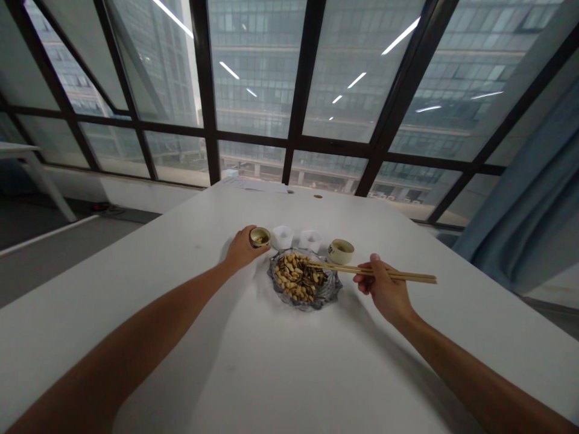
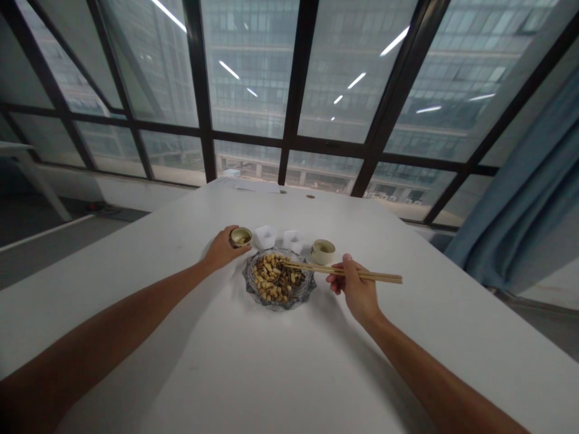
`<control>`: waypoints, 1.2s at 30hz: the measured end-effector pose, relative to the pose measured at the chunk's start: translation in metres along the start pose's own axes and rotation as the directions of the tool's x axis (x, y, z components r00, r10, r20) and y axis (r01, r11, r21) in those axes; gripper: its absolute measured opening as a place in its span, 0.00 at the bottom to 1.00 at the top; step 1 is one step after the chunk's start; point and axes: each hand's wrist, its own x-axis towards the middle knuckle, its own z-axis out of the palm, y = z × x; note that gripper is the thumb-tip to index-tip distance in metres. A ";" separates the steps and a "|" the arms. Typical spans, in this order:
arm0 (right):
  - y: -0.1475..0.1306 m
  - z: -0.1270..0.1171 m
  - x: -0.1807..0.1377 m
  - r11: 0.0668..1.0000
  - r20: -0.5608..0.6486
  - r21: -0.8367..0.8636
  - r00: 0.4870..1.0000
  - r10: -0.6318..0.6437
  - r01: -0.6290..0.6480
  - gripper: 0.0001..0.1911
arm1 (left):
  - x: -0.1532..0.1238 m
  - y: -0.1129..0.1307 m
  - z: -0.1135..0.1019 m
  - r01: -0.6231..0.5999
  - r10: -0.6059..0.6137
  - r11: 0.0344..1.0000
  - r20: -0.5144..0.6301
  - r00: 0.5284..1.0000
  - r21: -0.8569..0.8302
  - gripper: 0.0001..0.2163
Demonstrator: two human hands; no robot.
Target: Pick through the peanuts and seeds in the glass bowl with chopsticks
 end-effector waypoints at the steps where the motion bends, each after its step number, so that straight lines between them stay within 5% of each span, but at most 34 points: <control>1: 0.004 -0.002 -0.001 0.999 -0.010 0.025 1.000 0.026 -0.026 0.30 | 0.000 0.000 0.000 0.016 -0.016 1.000 0.001 1.000 0.000 0.33; 18: 0.025 -0.001 -0.010 0.939 -0.080 0.274 0.968 0.240 -0.210 0.35 | 0.001 -0.002 -0.002 0.111 -0.111 0.994 0.020 0.994 -0.022 0.32; 22: 0.025 -0.001 -0.013 0.977 -0.089 0.183 0.988 0.123 -0.105 0.34 | 0.002 -0.002 -0.002 0.130 -0.130 0.991 0.026 0.991 -0.007 0.32; 25: 0.021 -0.008 -0.017 0.985 -0.006 -0.062 0.987 -0.160 0.159 0.29 | 0.001 0.000 -0.003 0.143 -0.144 0.989 0.030 0.989 0.033 0.32; 27: 0.016 -0.015 -0.019 0.854 0.174 -0.273 0.895 -0.410 0.444 0.25 | 0.001 0.002 -0.003 0.144 -0.146 0.988 0.032 0.989 0.057 0.32; 28: 0.012 -0.018 -0.020 0.720 0.301 -0.335 0.793 -0.529 0.607 0.23 | 0.001 0.003 -0.004 0.144 -0.147 0.987 0.033 0.989 0.064 0.32; 31: 0.001 -0.021 -0.022 0.281 0.613 -0.238 0.368 -0.699 0.930 0.18 | 0.000 0.005 -0.005 0.148 -0.151 0.986 0.039 0.988 0.073 0.31; 32: -0.003 -0.020 -0.023 0.189 0.649 -0.196 0.272 -0.711 0.962 0.16 | 0.000 0.005 -0.005 0.149 -0.152 0.986 0.041 0.987 0.075 0.31; 34: -0.007 -0.018 -0.023 0.103 0.665 -0.165 0.188 -0.723 0.981 0.15 | 0.000 0.004 -0.004 0.149 -0.153 0.986 0.047 0.987 0.078 0.32; 36: -0.008 -0.016 -0.024 0.116 0.655 -0.179 0.206 -0.727 0.977 0.15 | 0.000 0.003 -0.003 0.146 -0.150 0.986 0.045 0.988 0.081 0.33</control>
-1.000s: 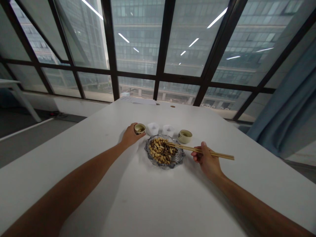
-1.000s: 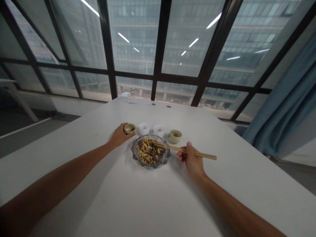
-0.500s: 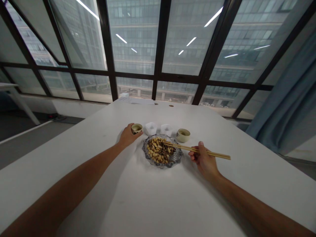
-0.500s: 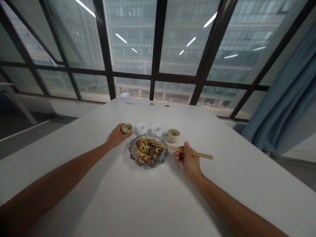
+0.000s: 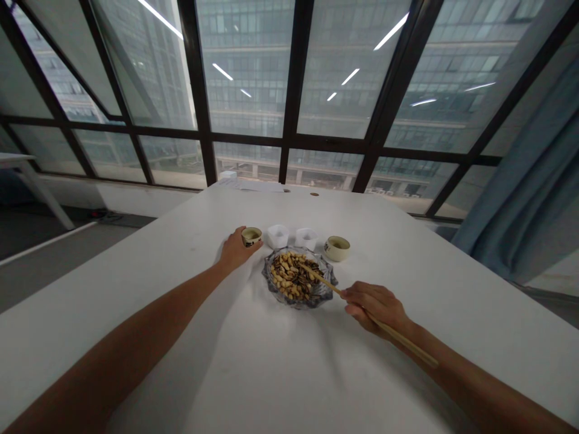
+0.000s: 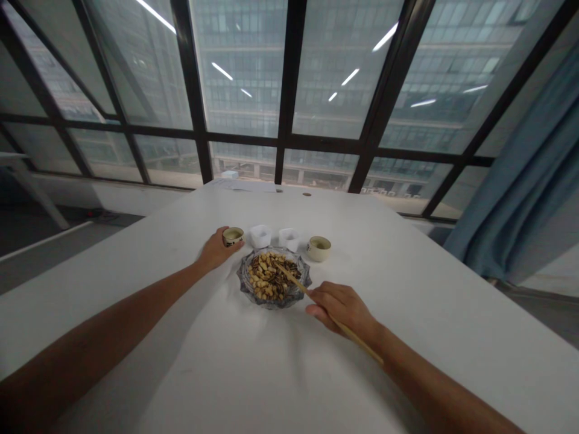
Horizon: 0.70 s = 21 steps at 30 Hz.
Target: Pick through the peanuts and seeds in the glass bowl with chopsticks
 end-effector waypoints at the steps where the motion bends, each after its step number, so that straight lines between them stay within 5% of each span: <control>1: 0.000 0.001 0.000 0.999 -0.010 0.005 0.999 0.044 -0.044 0.16 | 0.001 0.000 0.000 -0.007 0.007 1.000 -0.004 1.000 0.001 0.35; 4: 0.001 0.003 -0.004 0.951 -0.049 0.035 0.950 0.308 -0.307 0.21 | 0.007 0.002 -0.002 -0.057 0.057 0.998 -0.022 0.998 0.006 0.40; 7: 0.004 0.007 -0.005 0.806 -0.091 0.175 0.806 0.585 -0.565 0.23 | 0.014 0.013 -0.008 -0.156 0.157 0.986 -0.015 0.987 0.062 0.39; 12: 0.009 0.013 -0.001 0.563 -0.122 0.457 0.578 0.807 -0.689 0.25 | 0.020 0.042 -0.008 -0.373 0.350 0.899 0.137 0.927 0.228 0.35; 21: 0.009 0.009 -0.002 0.650 -0.091 0.346 0.665 0.742 -0.677 0.25 | 0.032 0.073 0.006 -0.321 0.251 0.916 0.281 0.926 0.241 0.31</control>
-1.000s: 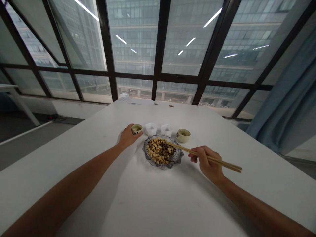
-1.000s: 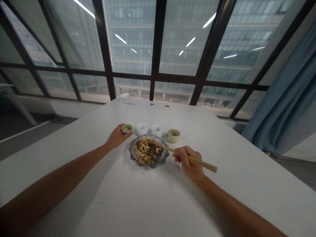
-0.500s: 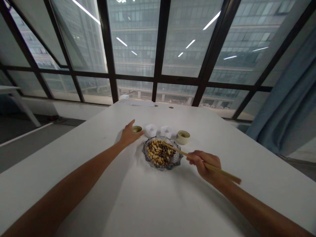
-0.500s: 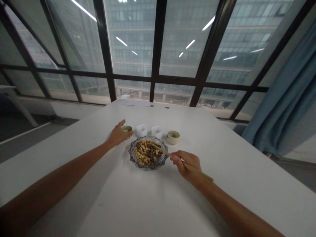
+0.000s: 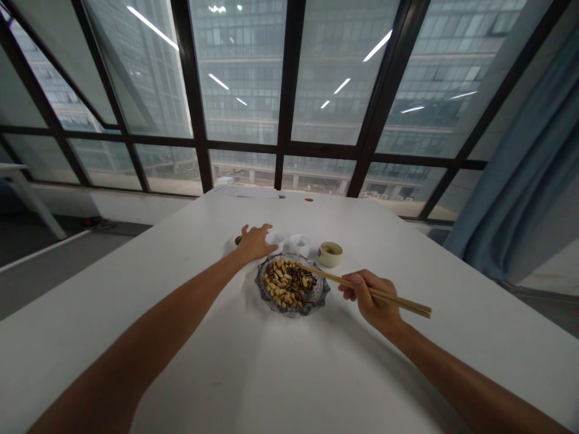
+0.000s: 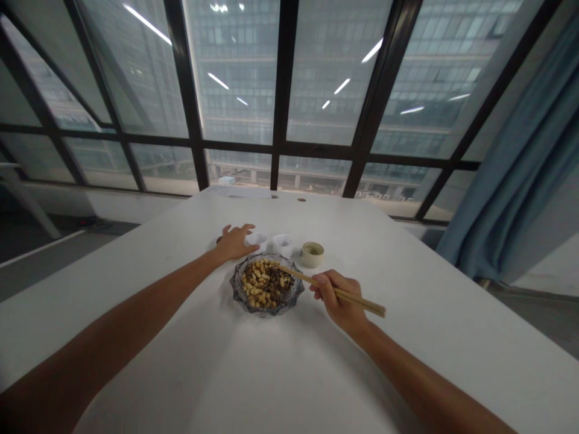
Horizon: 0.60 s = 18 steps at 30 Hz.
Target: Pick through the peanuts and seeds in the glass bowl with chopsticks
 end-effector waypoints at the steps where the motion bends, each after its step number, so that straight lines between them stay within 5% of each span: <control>1: -0.001 0.000 0.000 1.000 0.000 0.000 1.000 -0.005 0.005 0.25 | 0.000 0.000 0.000 -0.014 0.014 1.000 -0.015 1.000 -0.025 0.31; 11: -0.002 0.000 0.001 1.000 0.013 0.002 0.999 -0.031 0.031 0.24 | -0.011 -0.006 -0.004 -0.309 0.294 0.947 -0.151 0.944 -0.085 0.34; 18: -0.001 0.000 0.000 0.999 0.024 -0.007 0.999 -0.040 0.040 0.24 | -0.010 -0.006 -0.003 -0.274 0.260 0.959 -0.162 0.952 -0.069 0.32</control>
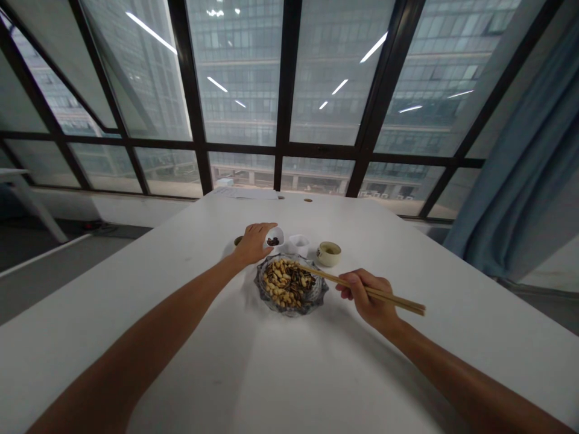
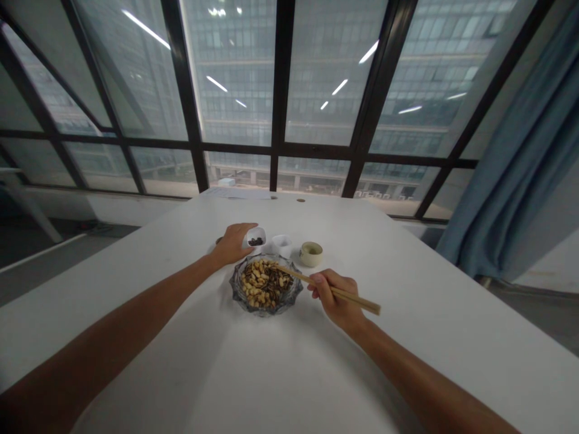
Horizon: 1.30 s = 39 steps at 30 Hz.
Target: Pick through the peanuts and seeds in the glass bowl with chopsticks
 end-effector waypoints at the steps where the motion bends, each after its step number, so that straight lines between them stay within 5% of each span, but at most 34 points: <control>1: 0.000 0.000 0.000 1.000 -0.003 0.005 1.000 0.009 -0.009 0.24 | 0.002 -0.001 0.001 0.062 -0.062 0.998 0.021 0.998 0.003 0.32; 5: 0.000 0.000 0.004 0.997 -0.051 0.041 0.997 0.060 -0.058 0.25 | 0.019 -0.004 0.003 0.366 -0.363 0.931 0.179 0.914 0.022 0.33; 7: 0.003 -0.003 0.008 0.997 -0.088 0.035 0.994 0.069 -0.066 0.26 | 0.029 0.000 0.004 0.400 -0.399 0.916 0.194 0.896 0.036 0.34; 11: 0.013 -0.020 0.016 0.990 -0.112 -0.140 0.993 -0.033 0.017 0.25 | 0.049 0.022 0.016 0.275 -0.270 0.962 0.204 0.941 0.004 0.34; 14: 0.020 -0.035 0.021 0.913 0.025 -0.340 0.973 -0.231 0.225 0.24 | 0.059 0.040 0.032 0.190 -0.184 0.982 0.240 0.953 -0.001 0.35; 18: 0.022 -0.044 0.025 0.822 0.170 -0.393 0.912 -0.374 0.411 0.22 | 0.066 0.051 0.046 0.136 -0.132 0.991 0.269 0.954 0.005 0.34; 26: 0.023 -0.041 0.026 0.808 0.166 -0.416 0.908 -0.385 0.418 0.23 | 0.053 0.049 0.026 -0.234 0.235 0.972 0.116 0.965 -0.022 0.37; 33: 0.025 -0.041 0.022 0.826 0.145 -0.392 0.914 -0.380 0.405 0.22 | 0.048 0.051 0.023 -0.233 0.233 0.972 0.116 0.965 -0.018 0.36; 39: 0.030 -0.014 0.037 0.858 0.151 -0.322 0.917 -0.370 0.400 0.23 | 0.051 0.053 0.024 -0.249 0.248 0.969 0.137 0.959 -0.011 0.35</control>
